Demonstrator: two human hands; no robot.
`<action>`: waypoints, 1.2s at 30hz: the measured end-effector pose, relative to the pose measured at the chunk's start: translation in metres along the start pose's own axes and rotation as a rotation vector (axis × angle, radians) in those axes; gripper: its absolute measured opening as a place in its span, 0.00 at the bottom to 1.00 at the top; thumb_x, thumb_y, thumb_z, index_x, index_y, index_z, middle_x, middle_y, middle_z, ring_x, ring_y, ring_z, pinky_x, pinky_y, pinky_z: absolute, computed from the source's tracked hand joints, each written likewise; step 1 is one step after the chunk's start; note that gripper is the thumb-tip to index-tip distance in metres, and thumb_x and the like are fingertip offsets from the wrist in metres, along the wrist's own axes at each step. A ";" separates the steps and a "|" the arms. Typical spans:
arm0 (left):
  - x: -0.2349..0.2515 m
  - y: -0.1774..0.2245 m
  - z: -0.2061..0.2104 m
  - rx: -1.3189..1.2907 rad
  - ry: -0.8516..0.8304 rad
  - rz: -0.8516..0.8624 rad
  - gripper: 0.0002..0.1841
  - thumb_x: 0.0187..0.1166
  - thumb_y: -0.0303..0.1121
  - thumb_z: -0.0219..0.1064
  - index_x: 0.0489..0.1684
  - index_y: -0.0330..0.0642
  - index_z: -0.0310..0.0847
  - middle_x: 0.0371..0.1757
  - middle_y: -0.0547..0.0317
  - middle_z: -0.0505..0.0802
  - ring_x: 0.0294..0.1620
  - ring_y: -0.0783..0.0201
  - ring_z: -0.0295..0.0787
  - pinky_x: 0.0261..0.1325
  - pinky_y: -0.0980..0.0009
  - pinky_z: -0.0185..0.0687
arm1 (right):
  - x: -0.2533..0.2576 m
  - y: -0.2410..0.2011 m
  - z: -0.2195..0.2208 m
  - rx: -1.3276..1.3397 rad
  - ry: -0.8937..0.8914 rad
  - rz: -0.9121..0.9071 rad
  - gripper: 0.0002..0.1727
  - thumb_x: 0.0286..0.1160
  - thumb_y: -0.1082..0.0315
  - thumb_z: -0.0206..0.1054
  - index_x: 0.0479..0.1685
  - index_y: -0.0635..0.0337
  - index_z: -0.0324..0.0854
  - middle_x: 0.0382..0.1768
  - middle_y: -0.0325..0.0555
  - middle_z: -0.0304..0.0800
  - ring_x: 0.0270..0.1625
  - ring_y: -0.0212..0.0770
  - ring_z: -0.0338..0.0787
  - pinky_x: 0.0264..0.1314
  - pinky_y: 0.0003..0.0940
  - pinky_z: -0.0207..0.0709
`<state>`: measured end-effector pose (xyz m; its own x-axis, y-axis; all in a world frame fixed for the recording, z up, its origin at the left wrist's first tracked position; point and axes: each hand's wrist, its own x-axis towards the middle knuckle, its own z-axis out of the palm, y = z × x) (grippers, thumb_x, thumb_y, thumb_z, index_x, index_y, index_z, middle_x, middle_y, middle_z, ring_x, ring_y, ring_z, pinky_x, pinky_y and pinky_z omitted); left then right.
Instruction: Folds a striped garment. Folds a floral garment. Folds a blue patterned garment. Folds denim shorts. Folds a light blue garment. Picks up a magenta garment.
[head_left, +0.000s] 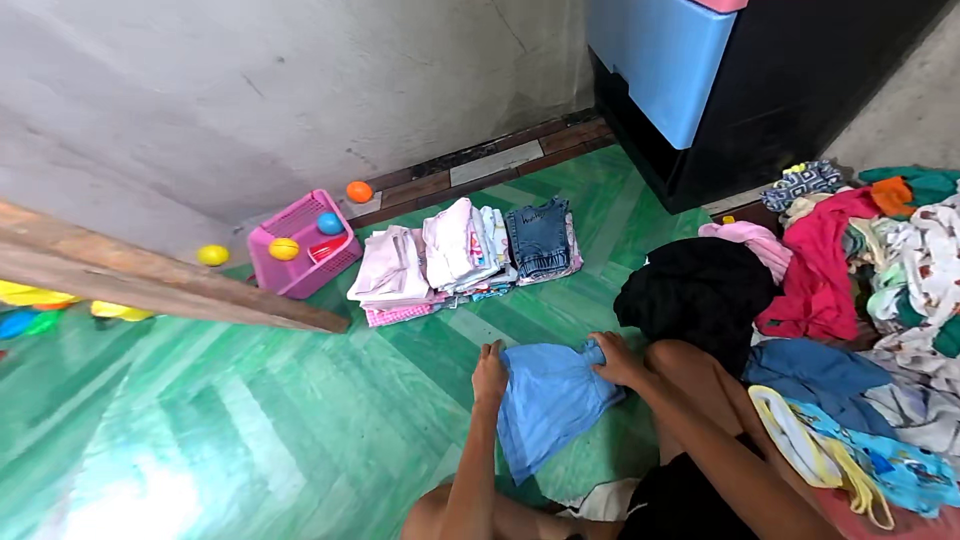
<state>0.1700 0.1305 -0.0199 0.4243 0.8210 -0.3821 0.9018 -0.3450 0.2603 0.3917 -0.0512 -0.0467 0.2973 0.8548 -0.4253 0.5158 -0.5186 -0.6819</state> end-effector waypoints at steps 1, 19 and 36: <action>-0.001 -0.001 -0.002 0.007 0.005 -0.027 0.24 0.83 0.26 0.61 0.80 0.43 0.74 0.81 0.39 0.76 0.74 0.38 0.81 0.69 0.42 0.81 | 0.001 0.001 0.000 0.019 -0.014 0.014 0.45 0.67 0.63 0.79 0.87 0.64 0.62 0.78 0.66 0.72 0.84 0.64 0.68 0.88 0.56 0.59; -0.083 0.066 0.130 -0.415 0.391 0.421 0.29 0.90 0.33 0.50 0.85 0.21 0.60 0.88 0.26 0.63 0.90 0.31 0.56 0.90 0.38 0.48 | -0.002 0.009 0.006 0.292 -0.063 0.106 0.41 0.69 0.59 0.80 0.78 0.71 0.67 0.64 0.69 0.84 0.67 0.62 0.85 0.74 0.59 0.74; -0.105 0.081 0.153 -0.747 0.264 0.426 0.33 0.94 0.43 0.35 0.86 0.21 0.58 0.87 0.29 0.66 0.91 0.38 0.58 0.93 0.43 0.41 | -0.052 -0.026 -0.021 0.435 -0.156 0.051 0.37 0.78 0.60 0.72 0.84 0.61 0.60 0.59 0.65 0.83 0.51 0.57 0.92 0.51 0.55 0.88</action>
<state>0.2108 -0.0531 -0.0947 0.5950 0.8006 0.0710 0.3450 -0.3342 0.8771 0.3802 -0.0817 0.0054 0.1715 0.8328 -0.5263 0.1084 -0.5469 -0.8301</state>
